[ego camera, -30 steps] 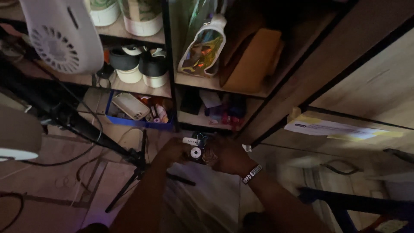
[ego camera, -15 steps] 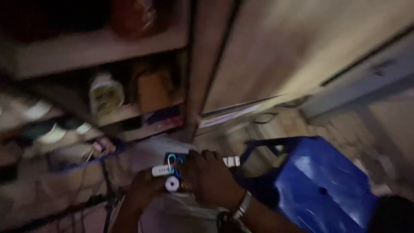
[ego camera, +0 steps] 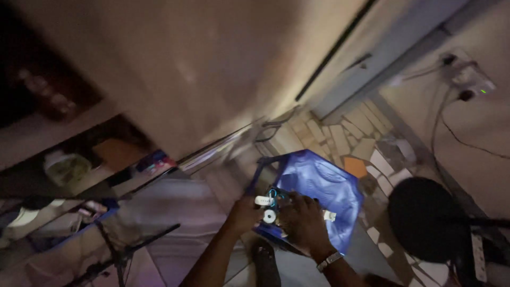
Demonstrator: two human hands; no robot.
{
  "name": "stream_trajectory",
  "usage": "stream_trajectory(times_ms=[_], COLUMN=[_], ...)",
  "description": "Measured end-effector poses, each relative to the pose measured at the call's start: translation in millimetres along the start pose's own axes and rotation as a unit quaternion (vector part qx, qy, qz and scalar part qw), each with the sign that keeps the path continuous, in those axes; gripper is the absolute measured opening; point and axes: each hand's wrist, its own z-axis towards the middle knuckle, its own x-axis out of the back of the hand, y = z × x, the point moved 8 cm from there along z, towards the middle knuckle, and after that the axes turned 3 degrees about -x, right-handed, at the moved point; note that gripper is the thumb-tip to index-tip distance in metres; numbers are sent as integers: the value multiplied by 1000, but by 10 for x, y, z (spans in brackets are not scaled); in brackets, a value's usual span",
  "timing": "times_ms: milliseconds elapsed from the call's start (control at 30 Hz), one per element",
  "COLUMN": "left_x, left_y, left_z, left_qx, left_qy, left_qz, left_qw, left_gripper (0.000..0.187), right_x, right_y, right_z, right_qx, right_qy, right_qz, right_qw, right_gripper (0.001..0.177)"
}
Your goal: The user is sorting parts and reassembling a floor fan, focusing on attaching the grill.
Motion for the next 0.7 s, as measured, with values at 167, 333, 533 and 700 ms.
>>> stream_trajectory(times_ms=[167,333,533,700], left_x=[-529,-784,-747,-994], left_y=[69,242,920,1486], left_z=[645,958,550,249], left_qx=[-43,-181,-159,-159], left_qy=[5,76,69,-61], left_qz=[165,310,380,489], left_qw=[985,930,909,856], left_gripper=[31,43,74,108], right_x=[-121,-222,-376,-281], right_y=[763,1134,1108,1100], right_z=[-104,-99,-305,-398], right_qx=[-120,-143,-80,-111], right_qy=[-80,-44,-3,84], right_qz=[-29,1,-9,114], right_qw=[989,989,997,984], right_gripper=[52,66,50,24])
